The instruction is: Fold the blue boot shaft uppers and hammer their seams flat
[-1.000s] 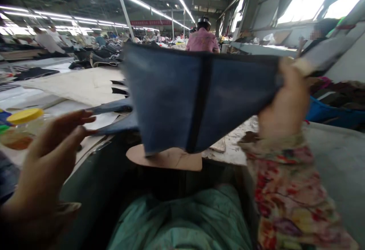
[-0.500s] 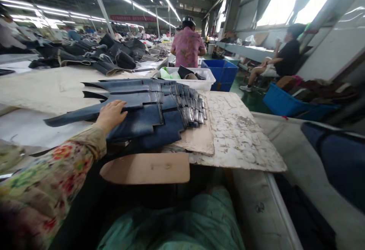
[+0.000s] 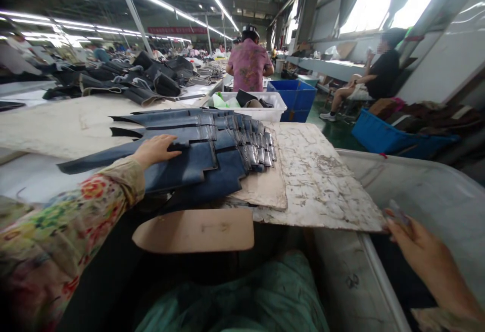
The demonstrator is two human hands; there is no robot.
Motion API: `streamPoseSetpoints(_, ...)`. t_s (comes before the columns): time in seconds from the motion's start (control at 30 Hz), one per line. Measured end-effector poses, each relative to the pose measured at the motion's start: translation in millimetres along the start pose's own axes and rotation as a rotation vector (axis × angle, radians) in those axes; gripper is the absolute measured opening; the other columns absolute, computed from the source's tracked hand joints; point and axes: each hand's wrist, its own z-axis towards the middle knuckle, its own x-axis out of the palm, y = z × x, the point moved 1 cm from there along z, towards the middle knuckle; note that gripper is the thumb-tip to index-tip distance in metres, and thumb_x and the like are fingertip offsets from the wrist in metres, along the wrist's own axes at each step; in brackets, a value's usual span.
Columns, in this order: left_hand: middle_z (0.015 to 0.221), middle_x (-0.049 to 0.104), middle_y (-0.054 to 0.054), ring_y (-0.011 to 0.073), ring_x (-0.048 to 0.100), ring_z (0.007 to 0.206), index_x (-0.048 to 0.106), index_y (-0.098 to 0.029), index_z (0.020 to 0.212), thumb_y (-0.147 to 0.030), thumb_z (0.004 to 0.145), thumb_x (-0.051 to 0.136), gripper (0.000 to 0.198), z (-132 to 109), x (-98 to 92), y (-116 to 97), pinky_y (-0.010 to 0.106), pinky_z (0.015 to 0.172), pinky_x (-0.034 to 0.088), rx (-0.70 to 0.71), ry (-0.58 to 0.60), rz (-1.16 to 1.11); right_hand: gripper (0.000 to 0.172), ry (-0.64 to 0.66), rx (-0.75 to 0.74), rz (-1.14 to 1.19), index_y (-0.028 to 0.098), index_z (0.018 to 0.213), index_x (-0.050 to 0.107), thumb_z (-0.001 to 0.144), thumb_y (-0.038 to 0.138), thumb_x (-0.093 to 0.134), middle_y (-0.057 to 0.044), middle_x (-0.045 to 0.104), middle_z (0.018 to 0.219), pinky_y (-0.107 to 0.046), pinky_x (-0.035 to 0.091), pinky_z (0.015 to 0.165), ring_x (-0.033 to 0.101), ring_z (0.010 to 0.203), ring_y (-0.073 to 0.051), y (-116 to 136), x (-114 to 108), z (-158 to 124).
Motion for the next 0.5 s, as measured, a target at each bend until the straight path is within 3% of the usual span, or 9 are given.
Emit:
streamPoseSetpoints(0.13,0.106,0.066,0.014,0.029,0.058,0.101,0.063,-0.017,0.097,-0.034,0.08,0.048,0.028,-4.3,3.3,-3.4,0.041,0.084,0.041,-0.156,-0.058,-0.036,0.027,0.132,0.04,0.128,0.038,0.093,0.058,0.068,0.048,0.058,-0.014,0.067,0.081,-0.044,0.043,0.073,0.064,0.073,-0.032,36.2,7.7,-18.8)
streamPoseSetpoints(0.2,0.096,0.068,0.014,0.0265,0.061,0.092,0.063,-0.014,0.091,-0.036,0.084,0.042,0.031,3.8,-12.9,2.2,0.039,0.079,0.042,-0.243,-0.117,-0.069,0.026,0.144,0.064,0.116,0.04,0.09,0.058,0.066,0.049,0.059,-0.013,0.067,0.081,-0.043,0.043,0.073,0.064,0.073,-0.031,39.7,4.6,-26.0)
streamPoseSetpoints(0.3,0.102,0.065,0.015,0.0237,0.058,0.093,0.057,-0.008,0.101,-0.043,0.09,0.03,0.046,16.3,-44.7,11.5,0.039,0.078,0.041,-0.346,-0.256,-0.116,0.023,0.12,0.08,0.091,0.041,0.086,0.058,0.065,0.049,0.057,-0.013,0.066,0.081,-0.043,0.043,0.074,0.064,0.074,-0.031,32.1,-0.1,-32.2)
streamPoseSetpoints(0.4,0.096,0.066,0.011,0.0207,0.058,0.09,0.057,-0.007,0.096,-0.045,0.088,0.039,0.043,16.1,-63.2,10.4,0.036,0.078,0.041,-0.368,-0.304,-0.167,0.022,0.104,0.078,0.128,0.037,0.086,0.059,0.066,0.048,0.057,-0.013,0.067,0.079,-0.046,0.043,0.075,0.064,0.075,-0.033,28.1,7.9,-33.8)
streamPoseSetpoints(0.5,0.091,0.067,0.009,0.0195,0.058,0.089,0.058,-0.007,0.09,-0.042,0.087,0.044,0.038,7.7,-78.8,0.9,0.033,0.078,0.041,-0.364,-0.345,-0.208,0.02,0.175,0.049,0.249,0.035,0.084,0.06,0.067,0.044,0.061,-0.013,0.069,0.084,-0.047,0.045,0.076,0.065,0.077,-0.034,38.4,25.0,-33.5)
